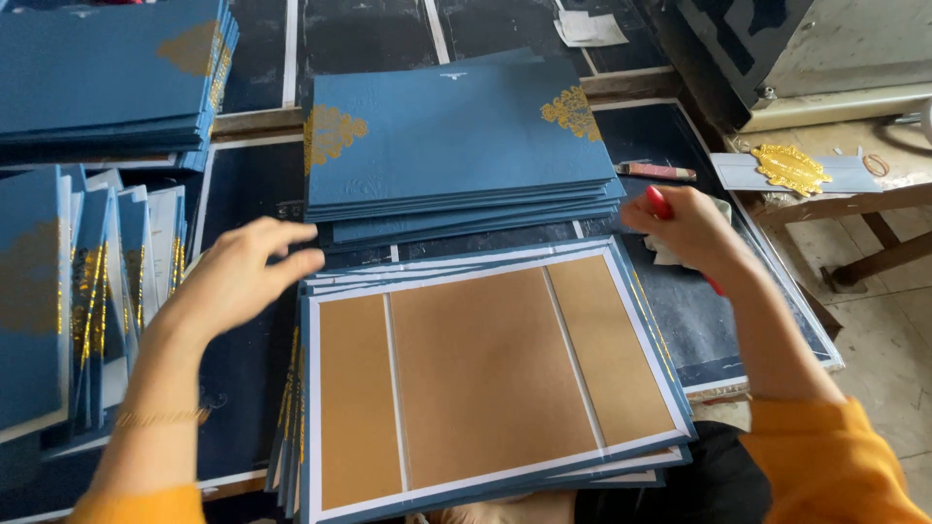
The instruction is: Assembling and cleaning invitation cards at a workbench
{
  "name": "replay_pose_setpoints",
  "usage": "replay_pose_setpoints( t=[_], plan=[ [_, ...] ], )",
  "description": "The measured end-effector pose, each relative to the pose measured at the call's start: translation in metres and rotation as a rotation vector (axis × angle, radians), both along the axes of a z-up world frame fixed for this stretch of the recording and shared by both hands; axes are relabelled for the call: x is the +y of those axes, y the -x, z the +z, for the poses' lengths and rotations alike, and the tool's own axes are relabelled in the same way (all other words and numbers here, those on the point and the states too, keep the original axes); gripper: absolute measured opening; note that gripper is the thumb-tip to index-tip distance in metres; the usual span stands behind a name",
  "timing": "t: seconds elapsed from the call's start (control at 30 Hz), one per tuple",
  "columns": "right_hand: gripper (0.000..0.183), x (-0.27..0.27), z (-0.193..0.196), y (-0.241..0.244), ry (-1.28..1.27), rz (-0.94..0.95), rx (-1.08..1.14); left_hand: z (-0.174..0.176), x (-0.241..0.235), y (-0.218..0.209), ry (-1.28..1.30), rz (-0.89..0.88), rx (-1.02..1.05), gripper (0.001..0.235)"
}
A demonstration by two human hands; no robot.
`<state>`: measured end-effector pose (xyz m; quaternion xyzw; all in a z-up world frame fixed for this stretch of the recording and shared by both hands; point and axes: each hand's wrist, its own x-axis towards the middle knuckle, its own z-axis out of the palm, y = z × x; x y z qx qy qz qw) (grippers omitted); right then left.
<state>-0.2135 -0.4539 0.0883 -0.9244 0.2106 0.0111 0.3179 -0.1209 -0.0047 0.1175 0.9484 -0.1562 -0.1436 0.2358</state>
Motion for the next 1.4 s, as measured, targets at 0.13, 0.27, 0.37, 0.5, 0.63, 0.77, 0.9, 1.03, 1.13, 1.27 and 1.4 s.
replay_pose_setpoints(
  t=[0.13,0.27,0.37,0.5,0.63,0.77,0.9,1.03,1.13,1.27,1.4],
  plan=[
    [0.022,-0.065,-0.086,-0.086,0.207,0.091,-0.295,-0.091,0.012,-0.101,0.172,0.050,-0.269,0.048],
    [0.022,-0.087,-0.120,-0.130,0.324,-0.033,-0.273,-0.135,-0.002,-0.148,0.202,0.249,-0.217,0.048],
    [0.024,-0.089,-0.126,-0.139,0.342,-0.122,-0.259,-0.155,-0.006,-0.168,0.261,0.340,-0.190,0.049],
    [0.018,-0.055,-0.089,-0.120,0.022,-0.243,-0.206,-0.149,-0.010,-0.163,0.350,0.434,-0.131,0.053],
    [0.016,-0.040,-0.075,-0.106,-0.118,-0.261,-0.174,-0.142,0.000,-0.150,0.481,0.442,-0.156,0.047],
    [0.017,-0.042,-0.068,-0.073,-0.557,-0.210,-0.208,-0.115,0.010,-0.112,0.946,0.394,0.186,0.060],
    [0.023,-0.033,-0.058,-0.039,-0.773,-0.112,-0.259,-0.098,0.008,-0.061,1.096,0.313,0.318,0.058],
    [0.024,-0.044,-0.071,-0.027,-0.799,-0.105,-0.324,-0.119,0.018,-0.058,1.110,0.289,0.241,0.048],
    [0.020,-0.047,-0.071,-0.025,-0.677,-0.046,-0.297,-0.121,0.028,-0.062,0.942,0.209,0.094,0.019],
    [0.020,-0.066,-0.099,-0.042,-0.277,0.018,-0.283,-0.136,0.028,-0.078,0.470,0.074,-0.239,0.034],
    [0.036,-0.048,-0.089,-0.054,-0.035,0.036,-0.414,-0.155,0.004,-0.097,0.267,-0.074,-0.785,0.034]
  ],
)
